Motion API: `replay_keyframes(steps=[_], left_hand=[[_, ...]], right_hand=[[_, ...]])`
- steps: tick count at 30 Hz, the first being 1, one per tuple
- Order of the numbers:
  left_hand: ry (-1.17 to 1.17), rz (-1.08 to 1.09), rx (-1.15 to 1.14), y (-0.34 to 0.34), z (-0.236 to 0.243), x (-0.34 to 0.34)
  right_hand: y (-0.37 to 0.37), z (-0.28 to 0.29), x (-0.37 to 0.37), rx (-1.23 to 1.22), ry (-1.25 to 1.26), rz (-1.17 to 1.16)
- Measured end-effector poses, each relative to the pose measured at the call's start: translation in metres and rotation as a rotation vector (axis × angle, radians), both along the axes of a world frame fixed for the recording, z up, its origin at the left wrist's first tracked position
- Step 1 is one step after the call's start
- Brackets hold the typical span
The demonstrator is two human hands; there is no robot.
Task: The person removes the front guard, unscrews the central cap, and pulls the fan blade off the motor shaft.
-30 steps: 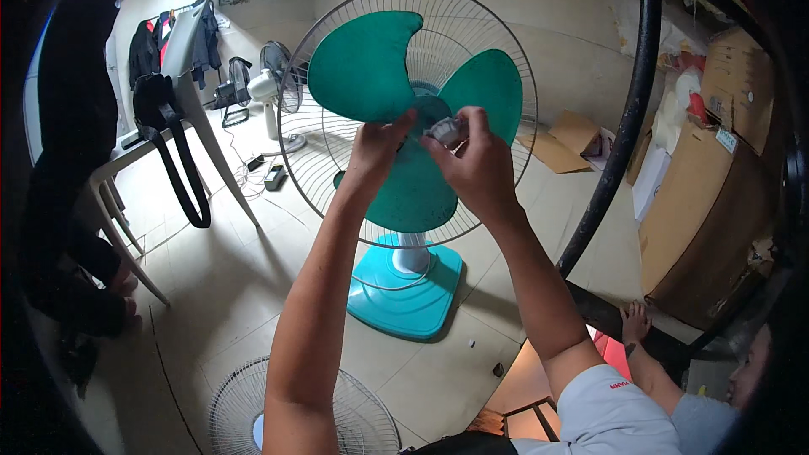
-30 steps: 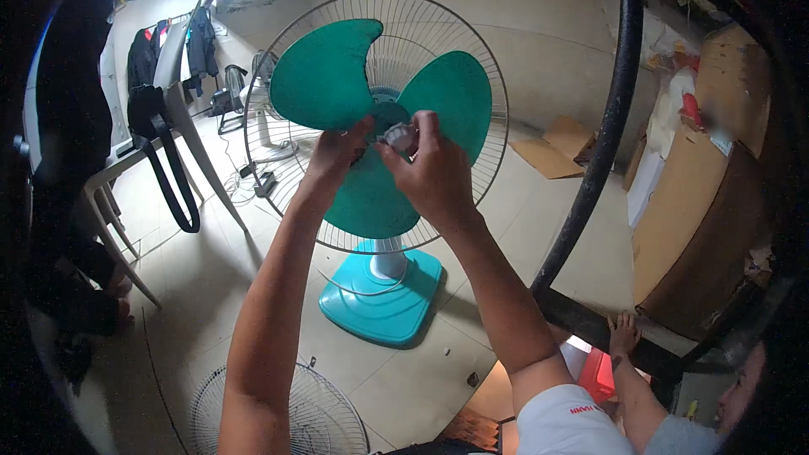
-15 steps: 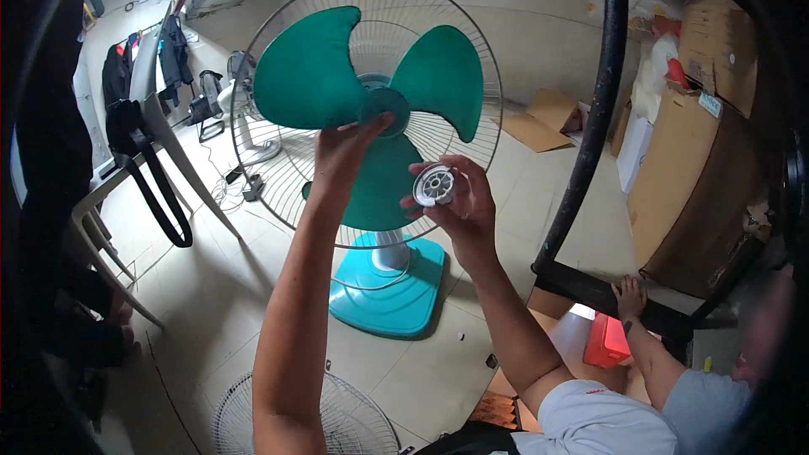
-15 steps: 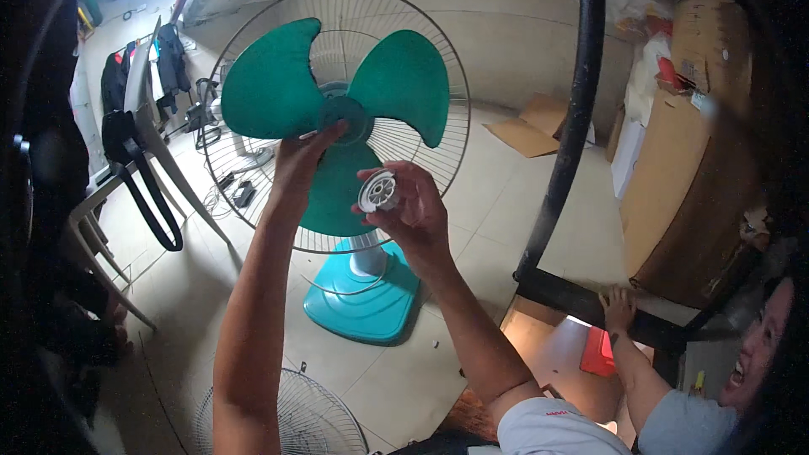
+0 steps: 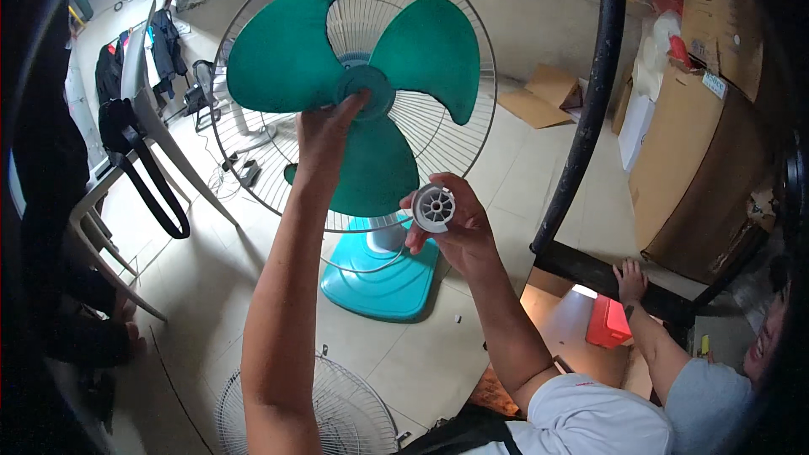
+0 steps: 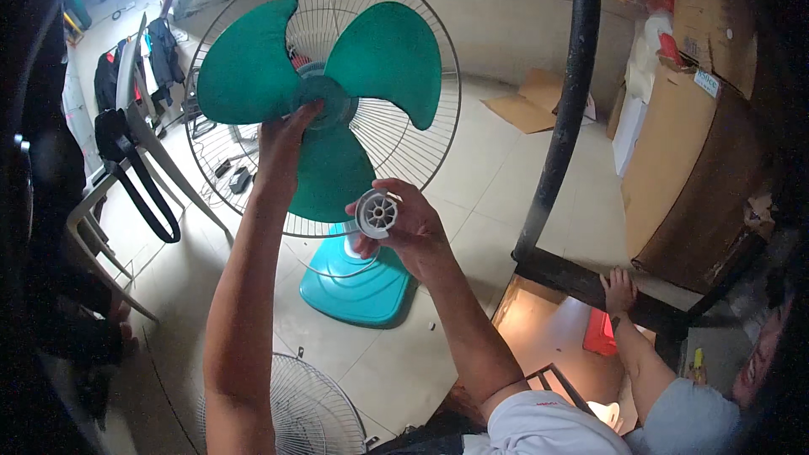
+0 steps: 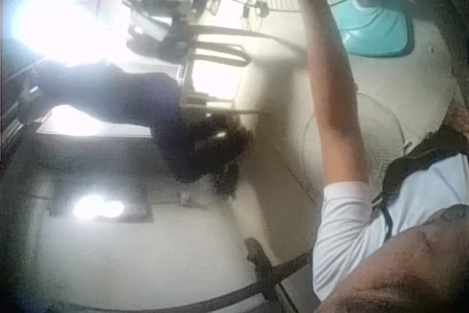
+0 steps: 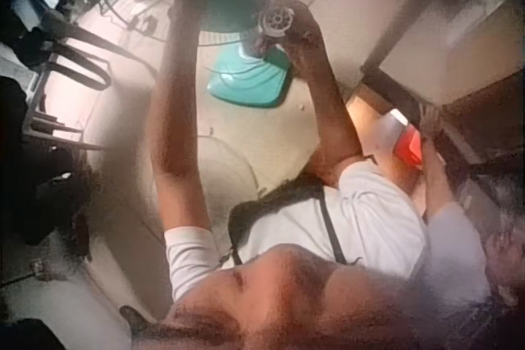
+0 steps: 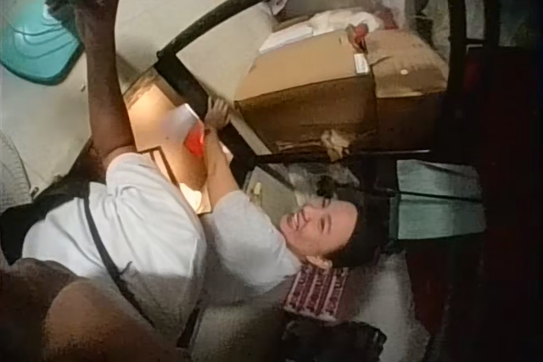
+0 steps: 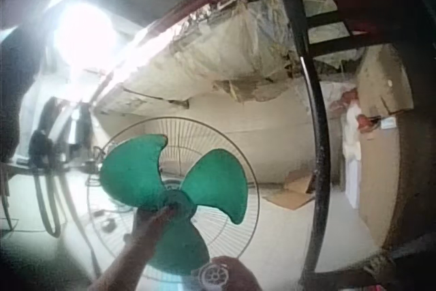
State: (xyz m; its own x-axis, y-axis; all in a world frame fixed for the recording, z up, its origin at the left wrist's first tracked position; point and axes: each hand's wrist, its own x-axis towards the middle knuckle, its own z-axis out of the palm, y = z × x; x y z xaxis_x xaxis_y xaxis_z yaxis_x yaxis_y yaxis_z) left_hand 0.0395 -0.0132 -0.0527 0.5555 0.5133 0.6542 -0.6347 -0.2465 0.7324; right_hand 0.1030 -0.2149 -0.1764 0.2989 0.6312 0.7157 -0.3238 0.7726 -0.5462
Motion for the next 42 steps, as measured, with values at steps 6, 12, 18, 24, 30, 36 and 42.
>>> replay_keyframes(steps=[6,12,18,24,30,36,42], left_hand=[[0.081,0.135,0.039,-0.009,0.004,-0.008],[0.029,-0.301,-0.202,-0.013,-0.002,-0.032],[0.027,-0.424,-0.238,0.0,-0.02,-0.016],[0.05,-0.309,-0.051,0.01,-0.017,-0.02],[0.128,-0.339,-0.046,-0.004,-0.013,-0.025],[0.152,-0.396,-0.238,0.009,-0.008,-0.035],[0.075,-0.455,-0.258,-0.013,-0.01,-0.031]], right_hand=[[-0.029,-0.038,0.012,-0.427,-0.107,0.121],[-0.042,-0.09,0.001,-0.733,-0.371,0.165],[-0.028,-0.116,-0.04,-1.088,-0.997,-0.023],[-0.024,-0.126,-0.069,-0.906,-1.428,-0.294],[0.005,-0.118,0.009,-0.84,-0.667,-0.926],[0.088,-0.093,0.033,-0.594,-0.555,-0.937],[0.129,-0.137,0.079,-0.174,-0.993,-1.426]])
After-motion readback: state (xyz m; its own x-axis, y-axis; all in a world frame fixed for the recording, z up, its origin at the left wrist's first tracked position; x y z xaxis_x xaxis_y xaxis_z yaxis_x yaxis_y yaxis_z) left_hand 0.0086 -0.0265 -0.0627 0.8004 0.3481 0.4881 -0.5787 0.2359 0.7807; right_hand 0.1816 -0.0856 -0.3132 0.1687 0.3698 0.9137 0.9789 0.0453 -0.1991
